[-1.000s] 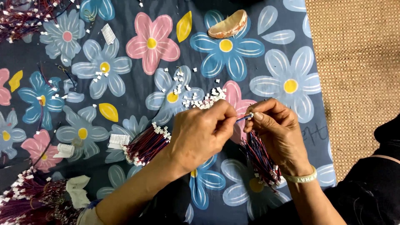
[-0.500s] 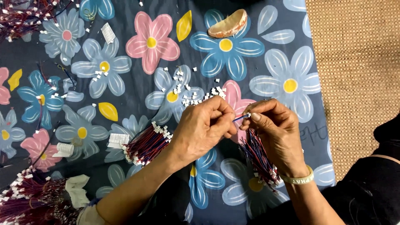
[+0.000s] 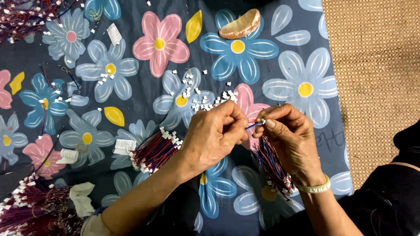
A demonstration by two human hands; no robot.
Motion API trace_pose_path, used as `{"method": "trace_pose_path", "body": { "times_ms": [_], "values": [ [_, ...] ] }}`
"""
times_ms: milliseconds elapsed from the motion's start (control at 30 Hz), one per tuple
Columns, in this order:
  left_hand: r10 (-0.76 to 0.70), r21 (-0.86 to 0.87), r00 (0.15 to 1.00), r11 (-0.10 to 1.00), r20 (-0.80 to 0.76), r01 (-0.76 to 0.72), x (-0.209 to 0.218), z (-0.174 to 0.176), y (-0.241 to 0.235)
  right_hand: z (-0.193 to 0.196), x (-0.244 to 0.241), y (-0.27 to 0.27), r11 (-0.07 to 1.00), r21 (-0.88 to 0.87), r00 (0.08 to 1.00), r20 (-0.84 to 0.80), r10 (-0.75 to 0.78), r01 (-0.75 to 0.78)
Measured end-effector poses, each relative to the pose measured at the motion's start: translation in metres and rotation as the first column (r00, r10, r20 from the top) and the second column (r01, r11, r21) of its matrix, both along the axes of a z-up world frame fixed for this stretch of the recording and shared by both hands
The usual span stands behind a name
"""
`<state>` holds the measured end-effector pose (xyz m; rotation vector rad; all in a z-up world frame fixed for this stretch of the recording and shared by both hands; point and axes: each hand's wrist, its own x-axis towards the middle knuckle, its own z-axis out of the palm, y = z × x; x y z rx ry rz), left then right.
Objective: Assemble small white components onto the ends of thin wires
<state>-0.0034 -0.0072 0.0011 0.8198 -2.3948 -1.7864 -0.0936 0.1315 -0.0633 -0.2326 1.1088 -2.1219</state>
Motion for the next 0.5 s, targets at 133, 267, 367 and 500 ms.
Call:
{"method": "trace_pose_path", "body": {
  "times_ms": [133,267,367,500],
  "values": [
    [-0.016,0.05,1.0,0.999,-0.021,0.017,0.0006,0.0006,0.0015,0.0021,0.0007,-0.0016,0.999,0.048,0.993,-0.121,0.01,-0.004],
    [0.023,0.226,0.999,0.974,-0.036,-0.015,0.0,0.0018,0.003,0.008,0.0019,-0.0021,0.997,0.07,0.982,-0.189,0.003,0.011],
    [0.025,0.289,0.999,0.957,-0.03,-0.016,0.0017,-0.0025,0.0036,0.006,0.0028,-0.002,0.997,0.078,0.979,-0.202,0.008,0.008],
    [0.007,0.288,0.999,0.958,-0.054,0.009,0.0011,-0.0037,0.0053,-0.0006,0.0037,-0.0014,0.999,0.04,0.987,-0.158,0.016,-0.009]
  ]
}}
